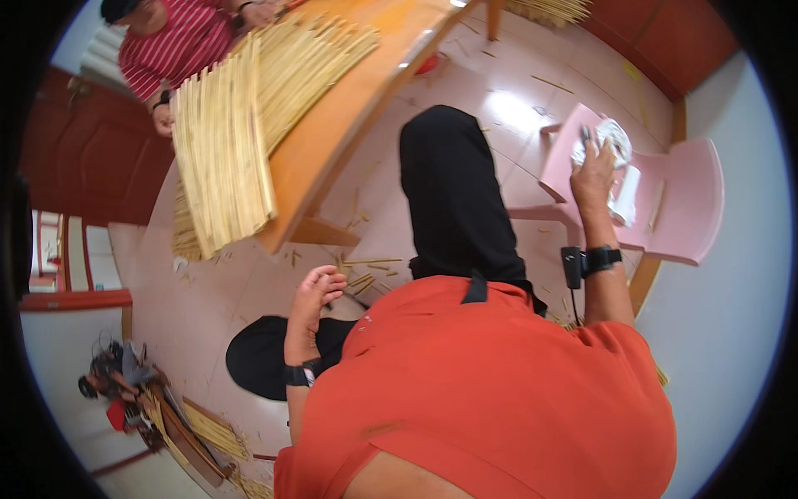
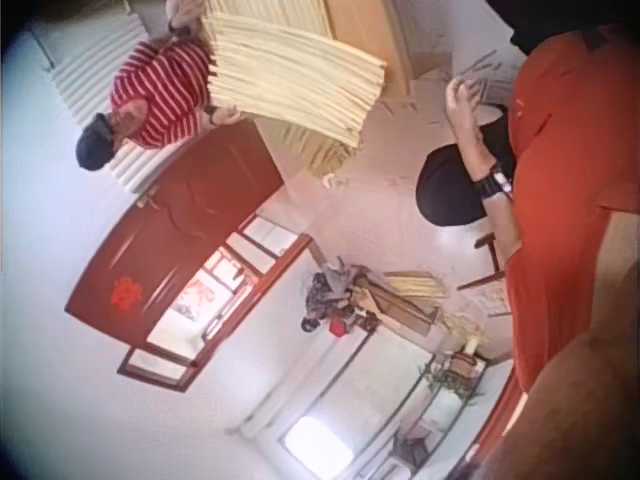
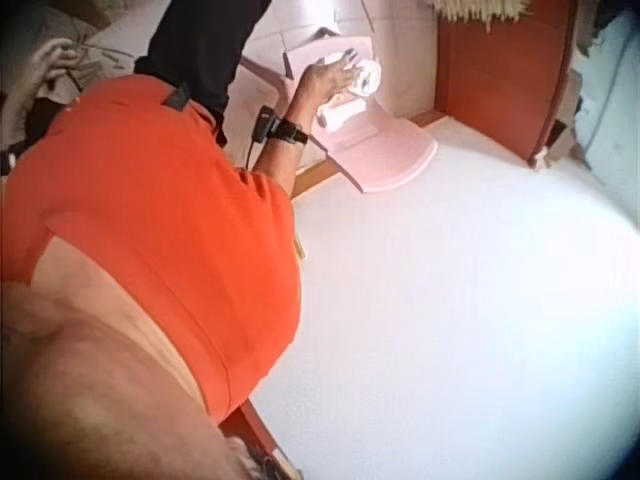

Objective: The person is assembling or weaving a mat using wooden sticks, thread, and a needle.

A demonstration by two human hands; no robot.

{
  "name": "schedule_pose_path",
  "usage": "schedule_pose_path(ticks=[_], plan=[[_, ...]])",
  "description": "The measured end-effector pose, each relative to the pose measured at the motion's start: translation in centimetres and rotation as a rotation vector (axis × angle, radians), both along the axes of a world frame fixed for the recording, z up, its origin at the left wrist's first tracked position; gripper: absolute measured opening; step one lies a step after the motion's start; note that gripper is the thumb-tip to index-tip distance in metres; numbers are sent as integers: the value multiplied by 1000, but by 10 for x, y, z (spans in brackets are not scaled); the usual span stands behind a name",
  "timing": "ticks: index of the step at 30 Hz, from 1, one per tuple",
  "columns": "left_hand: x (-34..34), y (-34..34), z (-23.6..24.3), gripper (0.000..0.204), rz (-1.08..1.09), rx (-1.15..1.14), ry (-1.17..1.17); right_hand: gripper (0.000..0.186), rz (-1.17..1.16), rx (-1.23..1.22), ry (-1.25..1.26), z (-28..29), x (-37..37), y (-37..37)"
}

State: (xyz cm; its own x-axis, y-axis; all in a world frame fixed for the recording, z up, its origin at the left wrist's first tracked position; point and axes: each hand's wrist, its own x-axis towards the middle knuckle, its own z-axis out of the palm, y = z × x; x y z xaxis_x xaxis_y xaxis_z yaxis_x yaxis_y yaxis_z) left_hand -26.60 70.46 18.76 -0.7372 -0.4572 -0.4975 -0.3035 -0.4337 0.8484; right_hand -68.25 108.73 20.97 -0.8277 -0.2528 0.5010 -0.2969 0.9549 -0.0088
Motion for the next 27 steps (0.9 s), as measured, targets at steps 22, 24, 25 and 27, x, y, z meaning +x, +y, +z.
schedule_pose_path(ticks=[22,24,25,27], plan=[[-82,3,155,49,345,-512,577,23,1115,-1961,-3010,103,190,-346],[-84,8,155,48,352,-502,569,23,1035,-1985,-2978,104,191,-342],[-84,9,155,47,346,-471,578,19,1090,-1958,-2939,104,191,-341],[-82,10,154,44,356,-464,569,18,1161,-1928,-2833,106,194,-339]])
